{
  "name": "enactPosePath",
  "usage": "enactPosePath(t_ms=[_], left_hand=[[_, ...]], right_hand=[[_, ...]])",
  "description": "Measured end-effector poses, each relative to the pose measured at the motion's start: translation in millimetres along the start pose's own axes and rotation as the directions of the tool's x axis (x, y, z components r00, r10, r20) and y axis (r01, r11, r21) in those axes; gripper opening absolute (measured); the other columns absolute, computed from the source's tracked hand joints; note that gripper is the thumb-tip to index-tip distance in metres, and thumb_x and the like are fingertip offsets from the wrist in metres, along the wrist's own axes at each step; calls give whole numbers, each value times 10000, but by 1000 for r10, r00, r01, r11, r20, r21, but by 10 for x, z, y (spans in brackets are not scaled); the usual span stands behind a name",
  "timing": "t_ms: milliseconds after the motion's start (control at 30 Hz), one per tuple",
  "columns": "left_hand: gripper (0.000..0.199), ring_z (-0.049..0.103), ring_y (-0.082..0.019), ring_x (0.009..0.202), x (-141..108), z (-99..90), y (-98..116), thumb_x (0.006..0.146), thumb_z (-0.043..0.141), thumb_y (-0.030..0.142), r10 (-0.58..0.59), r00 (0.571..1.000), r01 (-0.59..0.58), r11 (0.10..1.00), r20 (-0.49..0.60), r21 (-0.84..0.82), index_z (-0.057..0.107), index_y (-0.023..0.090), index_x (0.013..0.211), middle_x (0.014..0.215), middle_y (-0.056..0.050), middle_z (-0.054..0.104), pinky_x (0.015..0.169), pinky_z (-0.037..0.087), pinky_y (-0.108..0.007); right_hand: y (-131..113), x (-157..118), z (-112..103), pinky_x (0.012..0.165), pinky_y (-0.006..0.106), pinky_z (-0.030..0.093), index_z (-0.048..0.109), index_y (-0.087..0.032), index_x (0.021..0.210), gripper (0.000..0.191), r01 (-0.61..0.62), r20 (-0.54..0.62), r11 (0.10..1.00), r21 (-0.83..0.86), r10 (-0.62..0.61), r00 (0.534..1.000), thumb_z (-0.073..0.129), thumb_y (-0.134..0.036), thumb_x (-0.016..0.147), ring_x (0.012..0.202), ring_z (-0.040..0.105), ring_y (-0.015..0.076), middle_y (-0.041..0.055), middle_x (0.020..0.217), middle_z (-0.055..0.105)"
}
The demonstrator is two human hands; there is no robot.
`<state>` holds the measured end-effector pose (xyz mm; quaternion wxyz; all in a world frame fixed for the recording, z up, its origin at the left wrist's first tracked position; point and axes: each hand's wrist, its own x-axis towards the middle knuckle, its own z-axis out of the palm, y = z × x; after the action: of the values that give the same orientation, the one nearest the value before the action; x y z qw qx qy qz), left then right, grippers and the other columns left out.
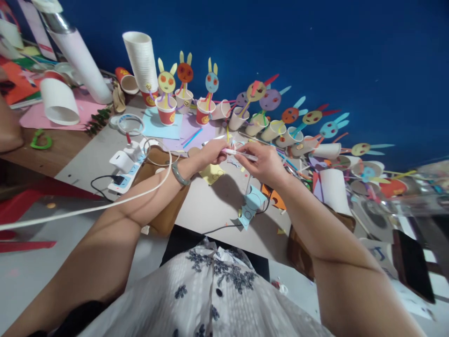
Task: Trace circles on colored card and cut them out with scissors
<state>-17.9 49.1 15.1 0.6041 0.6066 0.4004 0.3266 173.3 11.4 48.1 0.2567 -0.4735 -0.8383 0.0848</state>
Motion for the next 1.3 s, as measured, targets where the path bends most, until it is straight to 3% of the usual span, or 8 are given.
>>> enactPosePath(t_ms=[100, 333, 467, 633, 867, 1000, 1133, 1300], left_hand=[[336, 349, -66, 445, -31, 0, 14, 966, 420, 201, 71, 996, -73, 997, -45, -38, 501, 175, 641, 467, 49, 388, 489, 260, -224], [268, 306, -59, 419, -88, 53, 7, 1044, 382, 286, 49, 997, -34, 975, 65, -219, 528, 181, 845, 493, 82, 361, 465, 239, -192], [312, 385, -79, 440, -51, 57, -91, 1080, 321, 416, 59, 995, -54, 996, 74, -73, 532, 198, 1008, 535, 67, 460, 491, 293, -203], [233, 464, -99, 545, 35, -5, -199, 1025, 478, 373, 143, 988, -126, 962, -53, 242, 568, 187, 918, 584, 52, 503, 580, 346, -227], [144, 471, -114, 613, 83, -39, -317, 857, 597, 256, 214, 973, -231, 840, 92, 490, 676, 145, 904, 637, 41, 557, 633, 334, -249], [183, 490, -119, 637, 107, -62, -362, 850, 598, 280, 233, 962, -274, 818, 144, 506, 688, 147, 937, 684, 26, 581, 634, 353, -254], [181, 461, -111, 605, 106, -75, -352, 864, 587, 274, 220, 961, -276, 812, 169, 514, 687, 149, 946, 671, 33, 552, 617, 340, -255], [122, 439, -103, 573, 59, -58, -303, 855, 600, 225, 193, 967, -250, 829, 163, 500, 675, 148, 913, 635, 39, 544, 609, 328, -254]], right_hand=[[-36, 32, 30, 616, 288, 453, 683, -195, 873, 248, -43, -22, 999, 28, 44, 999, 598, -416, 947, 596, 578, 156, 31, 730, 709], [-30, -127, 168, 646, 294, 462, 683, -183, 907, 271, -70, -57, 997, 27, 71, 996, 559, -416, 967, 645, 601, 167, 43, 746, 705], [143, -238, -27, 659, 306, 470, 699, -199, 939, 250, -43, 28, 996, -82, 45, 999, 594, -425, 953, 655, 628, 182, 47, 783, 730], [606, -489, -401, 626, 320, 489, 730, -196, 1055, 307, -243, -289, 967, -81, 210, 934, 560, -440, 977, 644, 640, 196, 52, 769, 730], [760, -738, -99, 830, 412, 566, 748, -204, 1111, 277, -197, 171, 978, -66, 205, 964, 570, -267, 907, 929, 734, 274, 106, 1036, 793], [619, -669, 49, 922, 465, 557, 642, -210, 1335, 429, -168, 7, 984, -58, 169, 986, 579, -258, 913, 1026, 708, 297, 139, 1164, 745], [660, -670, -67, 915, 480, 542, 699, -215, 1192, 312, -185, -167, 973, -141, 161, 973, 589, -290, 909, 1003, 690, 310, 133, 1108, 732], [862, -898, -164, 826, 445, 511, 731, -183, 999, 238, -331, -32, 890, -312, 339, 940, 637, -360, 871, 890, 681, 305, 130, 971, 746]])
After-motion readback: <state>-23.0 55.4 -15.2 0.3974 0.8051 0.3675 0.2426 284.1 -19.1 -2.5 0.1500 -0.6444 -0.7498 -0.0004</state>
